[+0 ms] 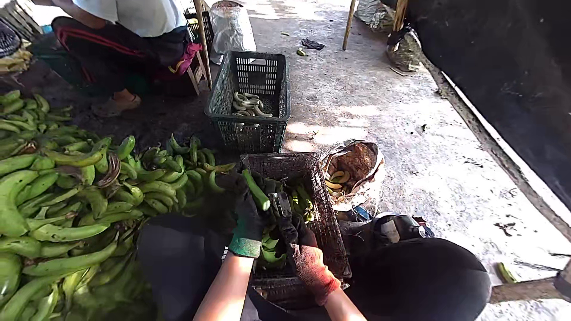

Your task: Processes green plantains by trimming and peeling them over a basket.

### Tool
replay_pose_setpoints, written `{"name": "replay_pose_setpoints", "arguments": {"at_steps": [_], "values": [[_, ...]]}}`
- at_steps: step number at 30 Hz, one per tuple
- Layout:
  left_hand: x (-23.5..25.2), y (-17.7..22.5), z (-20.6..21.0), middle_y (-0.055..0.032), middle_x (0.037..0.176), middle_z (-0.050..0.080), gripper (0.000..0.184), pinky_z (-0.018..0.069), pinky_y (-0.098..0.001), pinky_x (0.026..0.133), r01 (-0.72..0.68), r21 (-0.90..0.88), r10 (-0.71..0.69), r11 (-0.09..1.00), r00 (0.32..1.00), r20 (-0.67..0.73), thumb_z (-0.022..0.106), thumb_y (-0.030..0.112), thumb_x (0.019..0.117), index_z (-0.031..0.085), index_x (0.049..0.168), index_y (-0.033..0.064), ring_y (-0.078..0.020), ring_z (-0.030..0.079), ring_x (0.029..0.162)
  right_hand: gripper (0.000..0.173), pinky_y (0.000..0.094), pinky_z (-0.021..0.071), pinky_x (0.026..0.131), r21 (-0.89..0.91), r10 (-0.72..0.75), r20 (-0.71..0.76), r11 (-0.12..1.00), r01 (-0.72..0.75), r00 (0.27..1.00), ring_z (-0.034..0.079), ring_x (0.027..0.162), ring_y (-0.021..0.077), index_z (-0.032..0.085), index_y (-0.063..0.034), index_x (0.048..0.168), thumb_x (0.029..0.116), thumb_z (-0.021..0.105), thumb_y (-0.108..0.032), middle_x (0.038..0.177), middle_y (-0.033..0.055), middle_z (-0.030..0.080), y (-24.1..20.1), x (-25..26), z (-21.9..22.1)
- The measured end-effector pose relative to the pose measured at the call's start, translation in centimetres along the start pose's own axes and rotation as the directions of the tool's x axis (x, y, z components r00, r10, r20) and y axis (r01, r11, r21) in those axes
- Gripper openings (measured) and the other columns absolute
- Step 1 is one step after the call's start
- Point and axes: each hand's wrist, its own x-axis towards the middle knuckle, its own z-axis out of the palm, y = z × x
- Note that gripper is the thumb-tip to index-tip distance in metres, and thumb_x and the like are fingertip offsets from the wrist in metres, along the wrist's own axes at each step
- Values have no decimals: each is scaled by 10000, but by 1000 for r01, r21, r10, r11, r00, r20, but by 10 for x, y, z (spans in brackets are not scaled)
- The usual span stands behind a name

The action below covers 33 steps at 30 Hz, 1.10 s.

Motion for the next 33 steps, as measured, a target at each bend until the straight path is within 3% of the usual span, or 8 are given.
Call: {"name": "replay_pose_setpoints", "arguments": {"at_steps": [5,9,12,17,19,21,26,33], "values": [[2,-6,-1,-10,947,660,295,599,-238,743,-13,-91,17,996,999,44,296,199,1108,500,1253,43,-64,674,818,379,333,589,669,-59,68,22,996,-67,997,666,707,116,563,14,1283,1022,460,-241,881,46,694,-3,0,0],[-9,-1,4,-32,1088,629,366,543,-187,833,-26,118,26,993,1000,1,327,144,1103,440,1408,-22,-25,634,924,396,351,576,695,-135,50,34,990,-45,998,654,719,138,579,30,1257,1018,468,-265,862,71,669,-4,1,4],[-15,-2,11,-9,993,663,322,570,-194,787,7,26,-7,1000,1000,27,305,143,1102,487,1325,-3,-34,662,860,398,355,582,649,-149,28,22,988,-24,999,654,672,139,578,16,1242,1028,450,-295,821,62,656,-6,6,4],[8,7,-9,-90,1068,662,444,574,-351,862,17,168,-68,986,951,300,570,153,970,461,1376,12,-167,666,942,293,256,562,625,-185,160,208,975,-121,965,623,668,50,589,-70,1206,1063,436,-275,807,-18,626,-29,19,-44],[10,13,-5,-104,1077,672,374,602,-347,813,48,178,-98,983,955,281,514,114,1015,499,1373,6,-175,687,899,267,231,552,594,-193,192,316,972,-135,929,617,633,37,571,-85,1195,1068,436,-278,785,-33,618,-36,22,-55],[8,13,1,-77,979,692,244,599,-290,726,113,131,-134,985,977,164,431,70,1055,566,1243,-6,-132,683,790,255,244,553,580,-195,215,329,968,-157,919,620,616,54,567,-91,1195,1064,449,-276,777,-25,627,-34,21,-53],[-5,2,0,-62,1007,649,262,538,-229,799,168,322,-159,932,986,-55,412,100,1086,564,1249,-38,-68,631,863,347,395,572,701,-286,224,223,946,-156,949,661,730,176,570,-38,1246,1037,473,-298,854,61,660,-11,20,-18],[-22,-3,12,-33,1046,639,286,512,-182,862,160,295,-194,942,977,91,419,132,1084,547,1266,-48,-13,610,937,402,511,511,996,-593,255,192,799,-95,948,677,1106,334,607,-7,1321,1073,451,-283,1169,211,692,-11,48,-5]]}}
